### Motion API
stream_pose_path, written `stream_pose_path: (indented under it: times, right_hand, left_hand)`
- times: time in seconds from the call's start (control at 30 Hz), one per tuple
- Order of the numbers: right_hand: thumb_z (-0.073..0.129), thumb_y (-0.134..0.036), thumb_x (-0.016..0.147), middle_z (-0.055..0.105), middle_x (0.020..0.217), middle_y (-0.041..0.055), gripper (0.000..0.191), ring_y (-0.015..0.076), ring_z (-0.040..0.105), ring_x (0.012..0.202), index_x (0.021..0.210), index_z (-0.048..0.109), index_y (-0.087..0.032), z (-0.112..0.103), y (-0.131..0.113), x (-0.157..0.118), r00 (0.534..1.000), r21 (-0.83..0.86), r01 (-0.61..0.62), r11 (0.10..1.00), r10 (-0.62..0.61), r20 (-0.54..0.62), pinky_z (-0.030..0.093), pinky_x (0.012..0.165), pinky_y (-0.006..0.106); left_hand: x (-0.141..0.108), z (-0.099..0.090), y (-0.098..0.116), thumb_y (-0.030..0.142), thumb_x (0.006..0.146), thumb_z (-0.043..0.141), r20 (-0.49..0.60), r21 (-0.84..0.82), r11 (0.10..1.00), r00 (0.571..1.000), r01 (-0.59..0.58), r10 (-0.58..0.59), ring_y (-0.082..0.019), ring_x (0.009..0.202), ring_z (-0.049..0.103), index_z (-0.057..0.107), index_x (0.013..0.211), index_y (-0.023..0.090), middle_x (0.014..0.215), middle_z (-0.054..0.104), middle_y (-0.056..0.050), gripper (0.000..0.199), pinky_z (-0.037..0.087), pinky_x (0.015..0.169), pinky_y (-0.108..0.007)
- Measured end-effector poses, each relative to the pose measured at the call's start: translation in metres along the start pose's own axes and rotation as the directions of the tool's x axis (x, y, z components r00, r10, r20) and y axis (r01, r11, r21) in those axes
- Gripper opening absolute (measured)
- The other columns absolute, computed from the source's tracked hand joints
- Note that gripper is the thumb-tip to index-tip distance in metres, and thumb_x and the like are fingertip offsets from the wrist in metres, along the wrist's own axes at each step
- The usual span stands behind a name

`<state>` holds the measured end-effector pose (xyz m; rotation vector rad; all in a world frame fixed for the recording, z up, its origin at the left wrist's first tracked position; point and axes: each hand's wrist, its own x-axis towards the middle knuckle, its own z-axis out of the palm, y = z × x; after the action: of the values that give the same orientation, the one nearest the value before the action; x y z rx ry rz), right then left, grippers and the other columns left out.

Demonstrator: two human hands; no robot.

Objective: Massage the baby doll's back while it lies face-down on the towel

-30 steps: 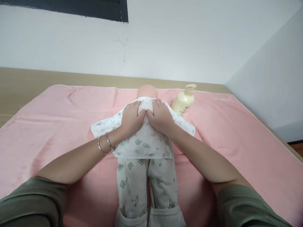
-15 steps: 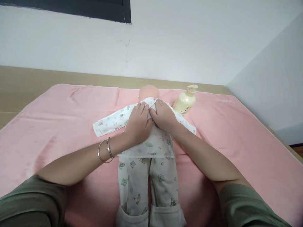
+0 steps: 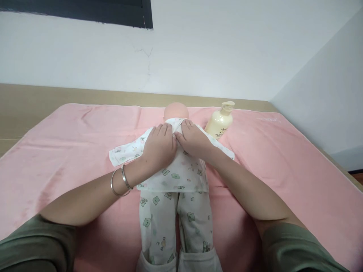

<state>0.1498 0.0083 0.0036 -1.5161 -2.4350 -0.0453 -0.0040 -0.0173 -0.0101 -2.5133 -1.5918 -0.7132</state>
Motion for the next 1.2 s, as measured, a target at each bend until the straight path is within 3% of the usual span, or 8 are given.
stream_pose_path:
  times: [0.1, 0.23, 0.47, 0.57, 0.7, 0.87, 1.1, 1.2]
  right_hand:
    - [0.031, -0.038, 0.103, 0.05, 0.148, 0.0309, 0.063, 0.038, 0.045, 0.142, 0.141, 0.046, 0.01, -0.002, 0.006, 0.009, 0.997, 0.032, -0.065, 0.997, 0.064, 0.044, 0.038, 0.119, 0.051]
    - [0.03, -0.036, 0.104, 0.052, 0.145, 0.0322, 0.061, 0.0392, 0.049, 0.138, 0.14, 0.047, 0.011, -0.003, -0.006, 0.0, 0.995, -0.018, -0.102, 0.995, 0.102, 0.004, 0.038, 0.118, 0.051]
    - [0.029, -0.028, 0.103, 0.046, 0.151, 0.0333, 0.058, 0.0407, 0.041, 0.146, 0.146, 0.042, 0.01, -0.001, -0.037, -0.03, 0.997, -0.097, -0.02, 0.995, 0.013, -0.072, 0.034, 0.122, 0.054]
    - [0.027, -0.026, 0.102, 0.048, 0.151, 0.0302, 0.058, 0.0366, 0.041, 0.147, 0.145, 0.045, 0.008, 0.001, -0.026, -0.019, 0.998, 0.005, -0.018, 1.0, 0.018, -0.055, 0.035, 0.123, 0.052]
    - [0.031, -0.036, 0.101, 0.045, 0.153, 0.0298, 0.064, 0.037, 0.04, 0.148, 0.146, 0.043, 0.009, 0.003, 0.002, 0.006, 0.98, 0.138, -0.2, 0.97, 0.198, 0.027, 0.035, 0.123, 0.052]
    - [0.031, -0.037, 0.102, 0.046, 0.152, 0.0305, 0.065, 0.0387, 0.039, 0.148, 0.146, 0.043, 0.01, 0.003, 0.008, 0.011, 0.977, 0.101, -0.212, 0.972, 0.212, 0.013, 0.036, 0.121, 0.054]
    - [0.031, -0.025, 0.101, 0.05, 0.149, 0.0298, 0.055, 0.037, 0.045, 0.145, 0.143, 0.049, 0.006, 0.001, -0.034, -0.028, 0.99, -0.056, 0.01, 0.998, -0.017, -0.139, 0.038, 0.122, 0.052]
    - [0.029, -0.024, 0.101, 0.045, 0.155, 0.0266, 0.056, 0.0342, 0.038, 0.15, 0.147, 0.046, 0.004, 0.002, -0.035, -0.028, 0.994, 0.033, 0.013, 0.999, -0.01, -0.109, 0.036, 0.124, 0.053]
  left_hand:
    - [-0.012, -0.002, 0.01, 0.025, 0.1, 0.031, -0.006, 0.077, 0.996, 0.999, -0.046, 0.046, -0.04, 0.136, 0.049, 0.052, 0.134, -0.004, 0.142, 0.054, -0.032, 0.05, 0.039, 0.114, -0.059]
    - [-0.005, -0.005, 0.006, 0.02, 0.096, 0.033, 0.016, 0.023, 0.999, 0.999, -0.046, 0.045, -0.036, 0.133, 0.053, 0.059, 0.123, 0.0, 0.135, 0.06, -0.028, 0.043, 0.044, 0.113, -0.052]
    - [0.026, -0.017, -0.016, 0.024, 0.098, 0.028, 0.186, -0.187, 0.963, 0.97, 0.192, -0.158, -0.027, 0.092, 0.065, 0.056, 0.09, 0.017, 0.095, 0.068, -0.014, 0.03, 0.056, 0.09, -0.045]
    - [0.023, -0.015, -0.011, 0.023, 0.099, 0.026, 0.162, -0.119, 0.975, 0.973, 0.186, -0.166, -0.031, 0.101, 0.065, 0.059, 0.097, 0.013, 0.104, 0.068, -0.018, 0.034, 0.053, 0.097, -0.05]
    - [0.001, -0.006, 0.004, 0.025, 0.1, 0.028, 0.053, -0.028, 0.998, 0.997, 0.058, -0.056, -0.037, 0.132, 0.054, 0.057, 0.127, 0.002, 0.136, 0.059, -0.026, 0.046, 0.043, 0.115, -0.055]
    - [-0.012, 0.003, 0.009, 0.027, 0.1, 0.03, -0.021, -0.045, 0.998, 0.999, -0.044, 0.043, -0.036, 0.146, 0.042, 0.048, 0.141, 0.0, 0.149, 0.05, -0.026, 0.052, 0.036, 0.122, -0.055]
    - [0.023, -0.005, -0.016, 0.024, 0.094, 0.03, 0.095, -0.221, 0.956, 0.98, 0.194, -0.177, -0.028, 0.091, 0.063, 0.058, 0.088, 0.018, 0.095, 0.068, -0.014, 0.029, 0.054, 0.089, -0.047]
    - [0.025, 0.0, -0.018, 0.027, 0.093, 0.03, 0.087, -0.257, 0.939, 0.973, 0.228, -0.213, -0.028, 0.089, 0.062, 0.058, 0.088, 0.018, 0.095, 0.068, -0.014, 0.03, 0.053, 0.089, -0.047]
